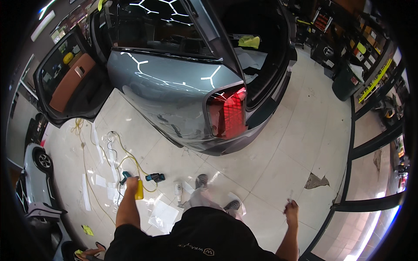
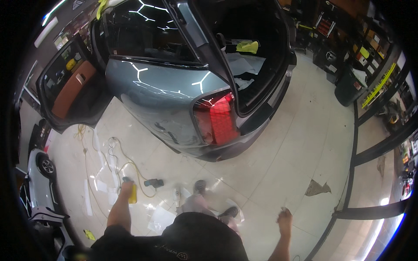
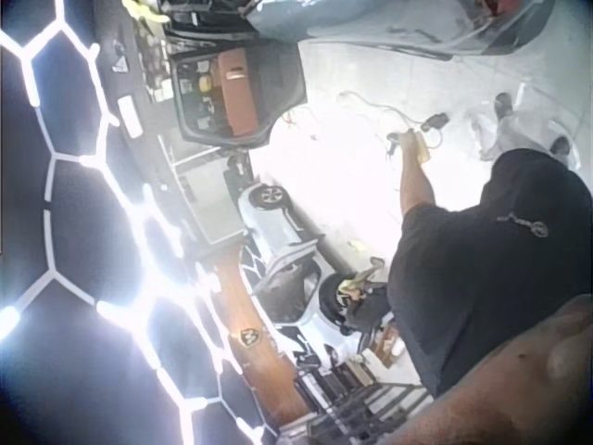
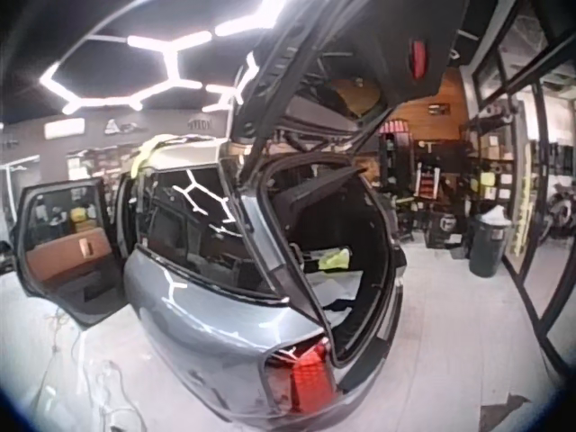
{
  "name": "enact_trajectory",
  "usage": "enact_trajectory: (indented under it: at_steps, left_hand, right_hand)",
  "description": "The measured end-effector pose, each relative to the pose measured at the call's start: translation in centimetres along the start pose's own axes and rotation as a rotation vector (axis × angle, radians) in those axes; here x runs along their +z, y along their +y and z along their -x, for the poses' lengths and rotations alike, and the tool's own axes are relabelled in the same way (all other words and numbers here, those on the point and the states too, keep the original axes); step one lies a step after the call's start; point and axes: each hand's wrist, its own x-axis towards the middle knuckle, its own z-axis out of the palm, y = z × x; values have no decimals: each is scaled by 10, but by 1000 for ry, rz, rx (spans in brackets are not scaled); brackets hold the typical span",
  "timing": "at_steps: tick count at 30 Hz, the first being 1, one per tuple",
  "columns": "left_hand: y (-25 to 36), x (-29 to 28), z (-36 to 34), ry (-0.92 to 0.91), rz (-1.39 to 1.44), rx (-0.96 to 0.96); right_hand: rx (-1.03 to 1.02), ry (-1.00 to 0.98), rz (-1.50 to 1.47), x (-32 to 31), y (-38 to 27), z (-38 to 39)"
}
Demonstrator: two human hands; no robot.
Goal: The person applies a protective film to the rear quarter panel of a car. They use a squeegee to smooth the film, a knife to trim the edges, and a heat gun to conform the material to the body curves. The person also wipes the surface with a cloth and handles a large sheet of film.
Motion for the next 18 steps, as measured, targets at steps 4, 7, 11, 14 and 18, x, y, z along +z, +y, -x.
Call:
enact_trajectory:
  at_steps: [4, 7, 11, 14, 18]
  left_hand:
    - [38, 9, 48, -150, 469, -135]
    - [149, 56, 108, -481, 526, 186]
    - [283, 49, 142, -636, 817, 232]
    - [326, 26, 112, -392, 650, 529]
    - [429, -36, 59, -46, 477, 997]
  right_hand:
    - [-275, -270, 338, 121, -107, 5]
    - [-450, -544, 550, 225, -166, 35]
    - [-725, -713, 393, 344, -226, 86]
    - [-612, -561, 382, 360, -289, 88]
    - [-642, -316, 102, 337, -316, 54]
